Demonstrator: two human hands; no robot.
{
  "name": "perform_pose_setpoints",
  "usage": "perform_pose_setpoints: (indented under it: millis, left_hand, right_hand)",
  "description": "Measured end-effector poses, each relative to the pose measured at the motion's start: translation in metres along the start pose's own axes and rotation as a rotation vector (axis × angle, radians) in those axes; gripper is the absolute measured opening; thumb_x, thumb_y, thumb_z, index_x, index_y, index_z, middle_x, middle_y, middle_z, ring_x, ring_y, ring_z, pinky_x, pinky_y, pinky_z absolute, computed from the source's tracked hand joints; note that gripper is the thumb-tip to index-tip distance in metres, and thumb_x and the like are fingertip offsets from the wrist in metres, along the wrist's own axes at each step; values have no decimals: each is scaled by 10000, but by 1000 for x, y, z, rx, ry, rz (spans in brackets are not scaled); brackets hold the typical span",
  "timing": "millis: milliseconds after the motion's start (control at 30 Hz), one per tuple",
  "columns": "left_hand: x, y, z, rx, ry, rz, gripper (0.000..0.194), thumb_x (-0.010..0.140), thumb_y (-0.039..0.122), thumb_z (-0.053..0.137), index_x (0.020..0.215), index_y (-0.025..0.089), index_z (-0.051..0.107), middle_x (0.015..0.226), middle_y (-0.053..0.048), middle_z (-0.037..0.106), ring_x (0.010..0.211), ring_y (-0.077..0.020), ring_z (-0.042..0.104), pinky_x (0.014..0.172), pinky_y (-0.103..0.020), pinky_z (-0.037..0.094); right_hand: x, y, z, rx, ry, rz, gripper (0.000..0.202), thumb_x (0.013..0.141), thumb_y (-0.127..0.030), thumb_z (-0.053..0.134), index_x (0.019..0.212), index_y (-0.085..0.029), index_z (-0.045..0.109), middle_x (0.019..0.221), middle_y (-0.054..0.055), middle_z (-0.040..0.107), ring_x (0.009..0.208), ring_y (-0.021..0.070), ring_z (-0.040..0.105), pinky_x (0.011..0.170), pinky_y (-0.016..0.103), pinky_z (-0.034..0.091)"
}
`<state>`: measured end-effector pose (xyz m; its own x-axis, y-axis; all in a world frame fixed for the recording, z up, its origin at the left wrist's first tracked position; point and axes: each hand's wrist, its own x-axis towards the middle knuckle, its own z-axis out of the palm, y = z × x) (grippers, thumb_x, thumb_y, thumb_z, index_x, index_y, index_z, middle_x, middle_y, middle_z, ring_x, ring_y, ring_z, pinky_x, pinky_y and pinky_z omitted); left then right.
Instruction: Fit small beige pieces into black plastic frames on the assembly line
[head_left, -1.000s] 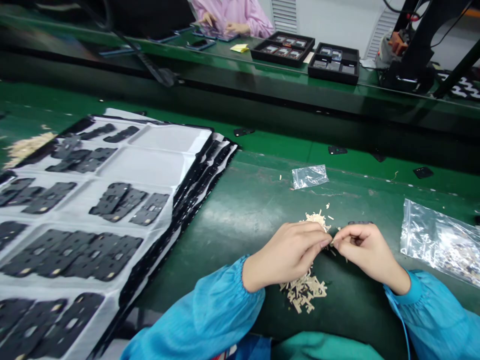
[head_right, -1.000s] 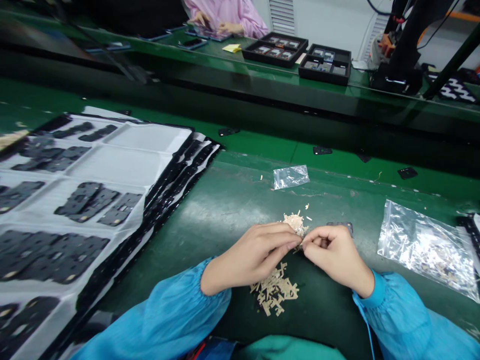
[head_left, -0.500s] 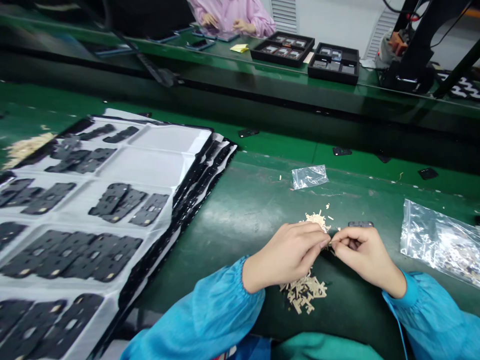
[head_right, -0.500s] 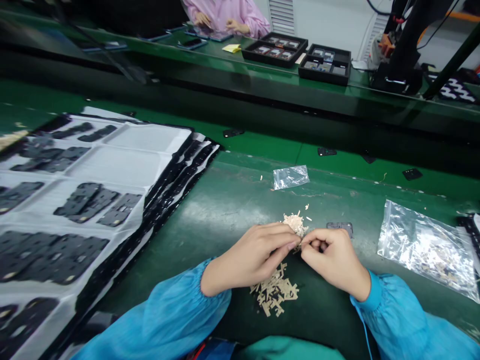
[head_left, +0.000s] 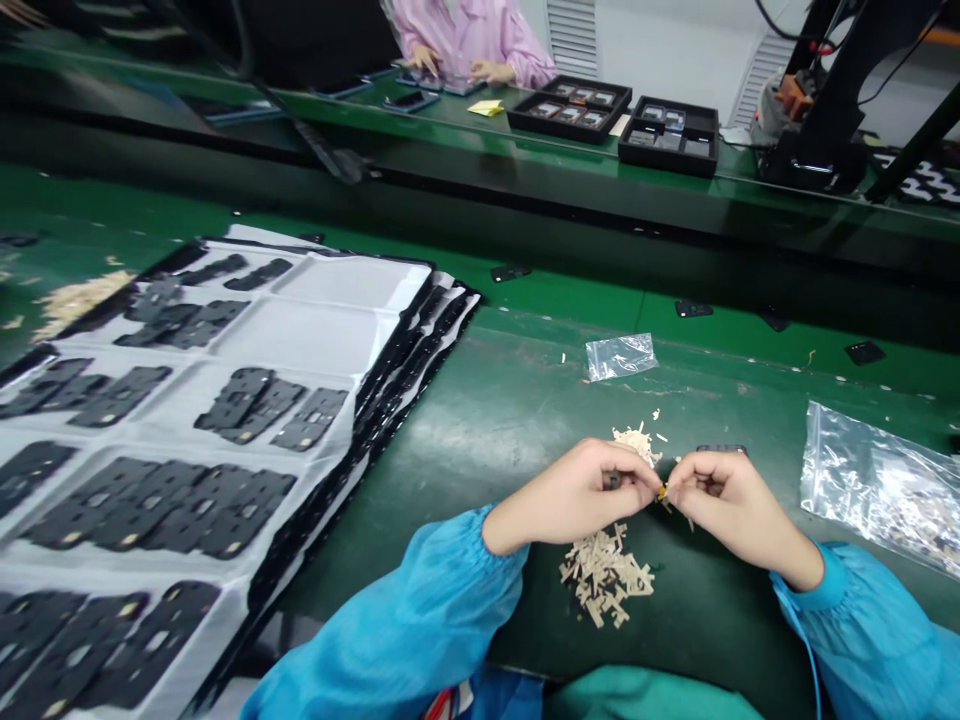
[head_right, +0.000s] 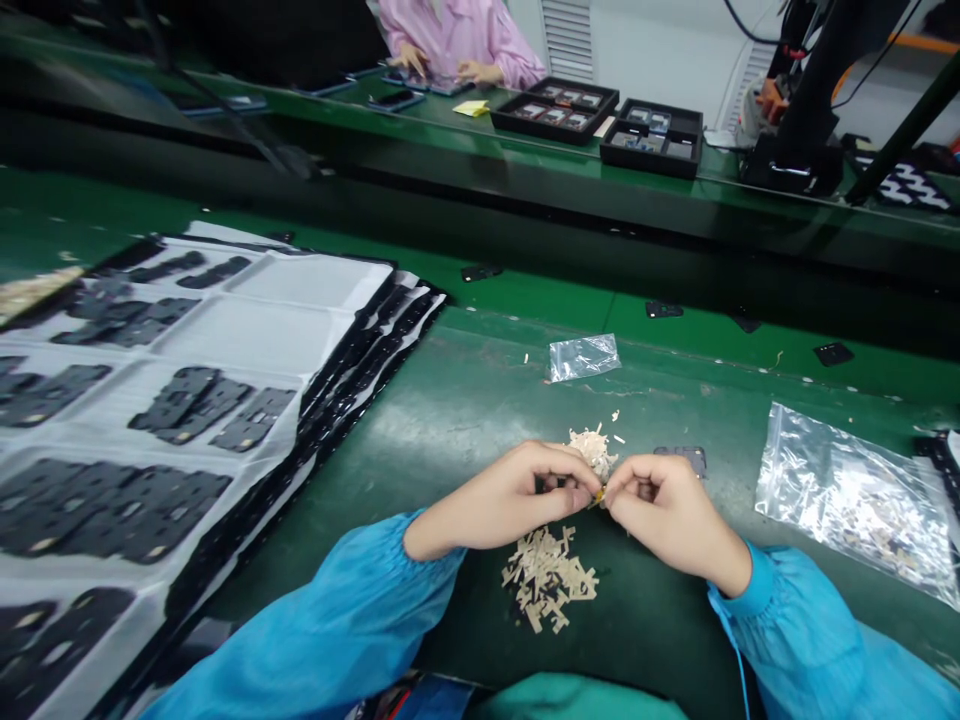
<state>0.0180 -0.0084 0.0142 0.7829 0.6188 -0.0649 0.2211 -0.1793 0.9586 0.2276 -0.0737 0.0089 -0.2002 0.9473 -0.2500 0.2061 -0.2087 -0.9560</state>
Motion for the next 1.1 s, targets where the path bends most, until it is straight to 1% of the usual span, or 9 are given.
perform_pose_setpoints:
  millis: [167, 267, 333, 467, 533, 600, 767, 967, 1100]
  left_hand:
    - [0, -4, 6, -181, 46, -117, 108, 815, 203, 690, 842, 143, 776, 750, -28, 749, 640, -132, 618, 573, -232, 471]
    - [1, -6, 8, -236, 62, -134, 105, 799, 186, 687, 821, 144, 781, 724, -21, 746, 622, -123, 613, 581, -231, 477]
    - [2, -6, 9, -251, 97, -131, 104, 789, 163, 676, 808, 146, 777, 745, -25, 756, 648, -130, 631, 595, -233, 493]
    - [3, -5, 10, -225, 217, -117, 102, 768, 131, 650, 760, 146, 750, 744, -23, 745, 667, -134, 636, 599, -228, 499]
    - [2, -5, 11, -216, 228, -108, 113, 762, 125, 637, 756, 145, 747, 739, -21, 735, 665, -131, 628, 598, -225, 493]
    - [2, -5, 12, -205, 218, -99, 116, 768, 137, 636, 763, 147, 751, 737, -17, 723, 654, -126, 610, 589, -222, 479]
    - [0, -3, 13, -119, 168, -71, 153, 770, 116, 605, 789, 149, 753, 716, -6, 698, 613, -112, 557, 575, -220, 449]
    - [-2, 3, 10, 103, 138, 15, 176, 756, 83, 597, 784, 166, 749, 689, 7, 680, 630, -119, 549, 593, -223, 440]
    - [-3, 3, 7, 40, 127, -4, 190, 742, 68, 588, 774, 167, 747, 696, 7, 690, 618, -117, 550, 585, -226, 437]
  right_hand:
    - [0, 0, 1, -15, -2, -4, 92, 791, -201, 611, 742, -184, 687, 640, -18, 609, 551, 121, 500, 523, 236, 369]
    - [0, 0, 2, -39, -4, -15, 114, 811, -215, 591, 749, -187, 683, 654, -9, 624, 558, 127, 513, 526, 241, 382]
    - [-1, 0, 1, -116, 45, -52, 106, 830, -219, 595, 780, -192, 685, 621, -21, 599, 532, 126, 491, 514, 246, 370]
    - [-4, -1, -1, -512, 274, -333, 79, 873, -237, 662, 911, -201, 720, 612, -31, 572, 538, 139, 492, 558, 283, 377]
    - [-5, -1, 0, -670, 278, -472, 110, 918, -243, 646, 958, -201, 739, 658, -7, 618, 599, 161, 555, 620, 306, 408]
    - [-6, -1, 1, -753, 239, -529, 147, 957, -248, 615, 976, -194, 751, 688, 15, 659, 631, 179, 593, 651, 322, 421]
    - [-7, 0, 4, -764, 144, -502, 219, 978, -231, 566, 893, -188, 764, 695, 41, 705, 627, 193, 600, 648, 328, 421]
    - [-3, -1, 3, -680, 77, -387, 227, 907, -165, 561, 793, -224, 748, 730, 21, 744, 654, 187, 634, 686, 315, 435]
    - [2, 6, -3, -922, 111, -223, 252, 876, -186, 625, 630, -214, 673, 634, 27, 693, 654, 207, 636, 628, 316, 397]
